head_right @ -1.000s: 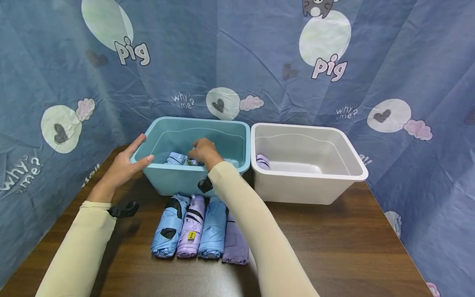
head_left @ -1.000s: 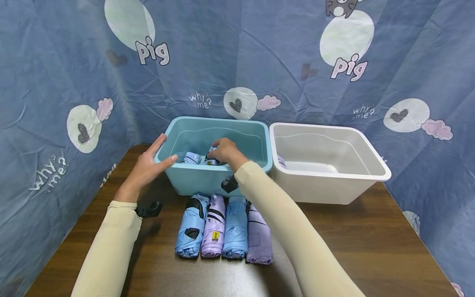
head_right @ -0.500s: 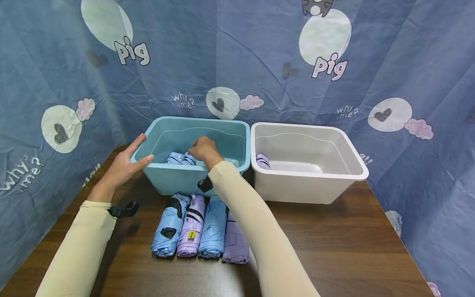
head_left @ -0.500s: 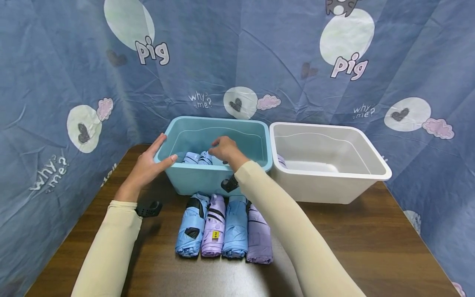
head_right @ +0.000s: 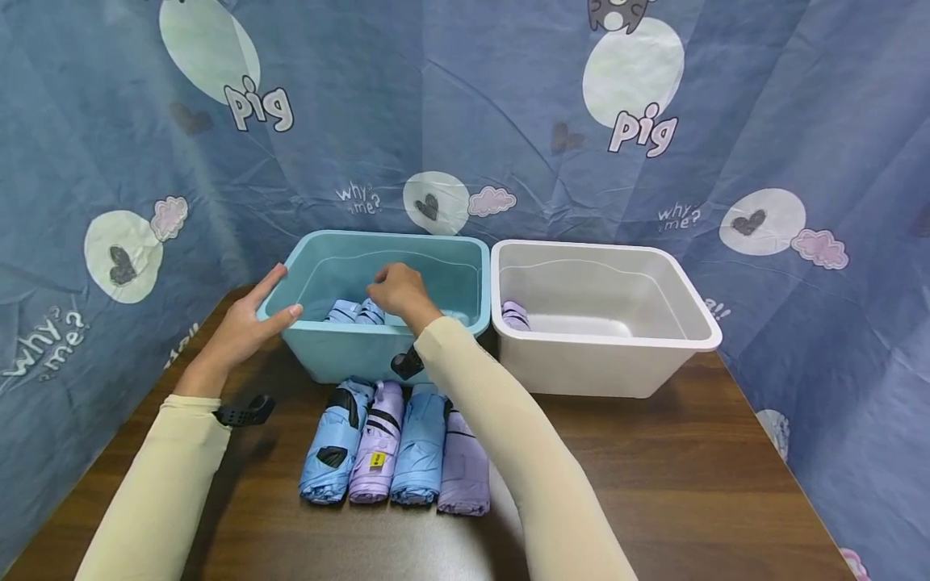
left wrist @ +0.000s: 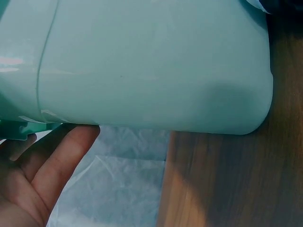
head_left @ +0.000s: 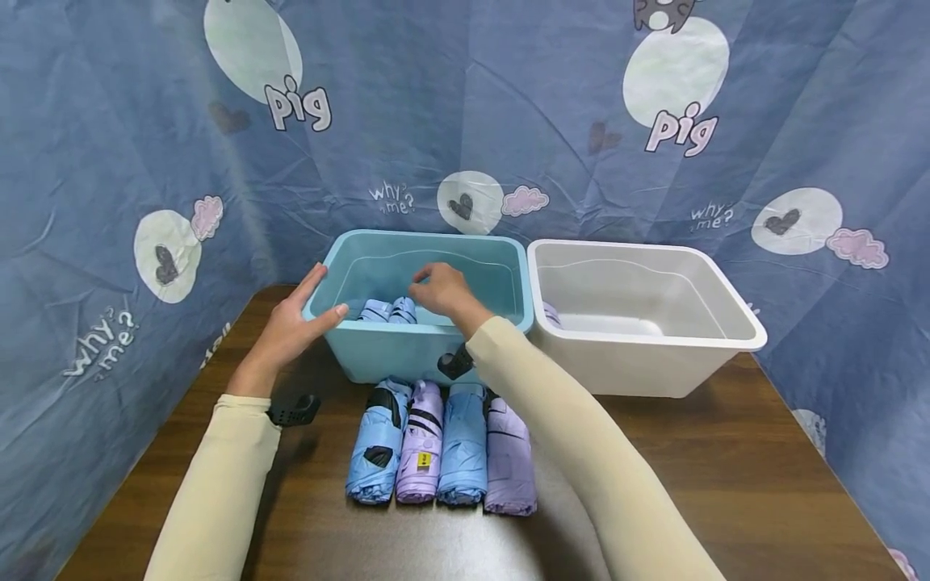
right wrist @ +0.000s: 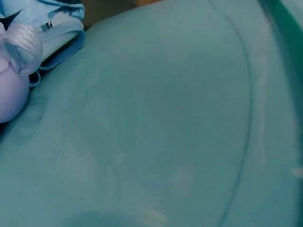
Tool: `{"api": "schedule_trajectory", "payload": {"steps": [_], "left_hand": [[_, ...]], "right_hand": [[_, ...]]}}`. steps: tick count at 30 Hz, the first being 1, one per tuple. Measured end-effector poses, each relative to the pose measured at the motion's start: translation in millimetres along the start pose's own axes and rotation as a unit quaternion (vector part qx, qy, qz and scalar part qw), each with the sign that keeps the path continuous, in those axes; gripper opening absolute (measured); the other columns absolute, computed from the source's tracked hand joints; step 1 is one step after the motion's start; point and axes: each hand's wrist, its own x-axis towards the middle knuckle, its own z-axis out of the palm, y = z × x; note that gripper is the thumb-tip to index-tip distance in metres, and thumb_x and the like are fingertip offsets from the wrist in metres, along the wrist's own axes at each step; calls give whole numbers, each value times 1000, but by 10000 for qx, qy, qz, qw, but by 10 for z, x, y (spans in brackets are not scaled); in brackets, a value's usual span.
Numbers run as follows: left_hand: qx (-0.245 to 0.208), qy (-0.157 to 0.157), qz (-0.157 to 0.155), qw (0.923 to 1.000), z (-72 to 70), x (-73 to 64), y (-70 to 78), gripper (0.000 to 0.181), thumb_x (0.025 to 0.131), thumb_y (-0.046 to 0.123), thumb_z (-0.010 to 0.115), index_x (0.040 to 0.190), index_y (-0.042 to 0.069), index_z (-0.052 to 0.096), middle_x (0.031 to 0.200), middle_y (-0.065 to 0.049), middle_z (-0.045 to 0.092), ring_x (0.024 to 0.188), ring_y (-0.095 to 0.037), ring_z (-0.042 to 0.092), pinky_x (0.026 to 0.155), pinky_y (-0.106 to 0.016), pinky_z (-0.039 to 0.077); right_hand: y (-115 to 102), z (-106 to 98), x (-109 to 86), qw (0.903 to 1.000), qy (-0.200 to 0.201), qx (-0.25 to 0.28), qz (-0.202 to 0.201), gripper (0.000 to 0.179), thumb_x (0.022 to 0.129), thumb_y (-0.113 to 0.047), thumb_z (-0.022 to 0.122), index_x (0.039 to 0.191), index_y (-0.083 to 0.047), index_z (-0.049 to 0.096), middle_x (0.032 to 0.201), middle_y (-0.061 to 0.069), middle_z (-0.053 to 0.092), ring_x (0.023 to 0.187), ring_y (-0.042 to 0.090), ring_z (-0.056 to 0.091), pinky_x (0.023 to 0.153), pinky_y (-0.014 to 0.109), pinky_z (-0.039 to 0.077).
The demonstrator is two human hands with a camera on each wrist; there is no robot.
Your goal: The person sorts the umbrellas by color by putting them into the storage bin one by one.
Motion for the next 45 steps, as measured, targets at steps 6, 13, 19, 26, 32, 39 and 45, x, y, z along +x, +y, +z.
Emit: {"api": "schedule_trajectory", "payload": {"steps": [6,13,19,26,32,39,45], "left_hand": [[16,-11,17,10000,-16,-24,17,86,88,51,63,156,30,14,161,10,6,146,-33,13,106,-68,19],[-22,-82,-51,10000,-19,-28,37,85,88,51,62,155,33,12,160,12,4,146,-33,11,105,-69,20],[1,-53,-24,10000,-8,-15,25,85,89,51,62,156,33,12,160,12,4,145,-34,13,105,-68,22],[39,-45,-8,10000,2,-7,8,86,88,51,62,156,32,12,161,9,4,146,-34,12,106,-68,20],[-13,-52,-7,10000,6,-15,7,86,89,50,62,156,31,12,161,10,4,145,-34,13,106,-67,21],[-98,-97,2,9999,11,15,7,85,89,50,61,156,32,11,160,13,3,146,-34,11,106,-68,20],[-86,-95,-43,9999,1,-1,10,85,89,49,61,156,31,10,161,12,3,146,-35,12,106,-68,21]], "right_hand": [[-1,-47,-112,9996,-28,25,-286,32,95,-25,60,124,-12,63,130,9,56,109,23,55,89,40,49],[58,-180,-237,9993,-94,120,-355,28,94,-27,62,121,-18,65,131,9,56,111,23,56,88,38,49],[158,-295,-363,9978,-89,58,-659,32,96,-29,60,125,-18,62,133,8,54,119,26,53,89,39,49],[250,-368,-500,9954,40,112,-946,32,96,-28,58,126,-18,61,133,8,55,121,26,53,91,41,48],[296,-400,-637,9919,243,196,-1229,31,95,-27,58,124,-17,63,128,4,58,113,20,59,89,37,50],[359,-441,-780,9871,472,282,-1505,30,94,-26,60,122,-16,64,124,5,59,110,19,61,85,33,51],[417,-480,-913,9837,479,325,-1703,31,94,-26,61,122,-15,63,123,2,61,112,23,60,83,35,52]]}}
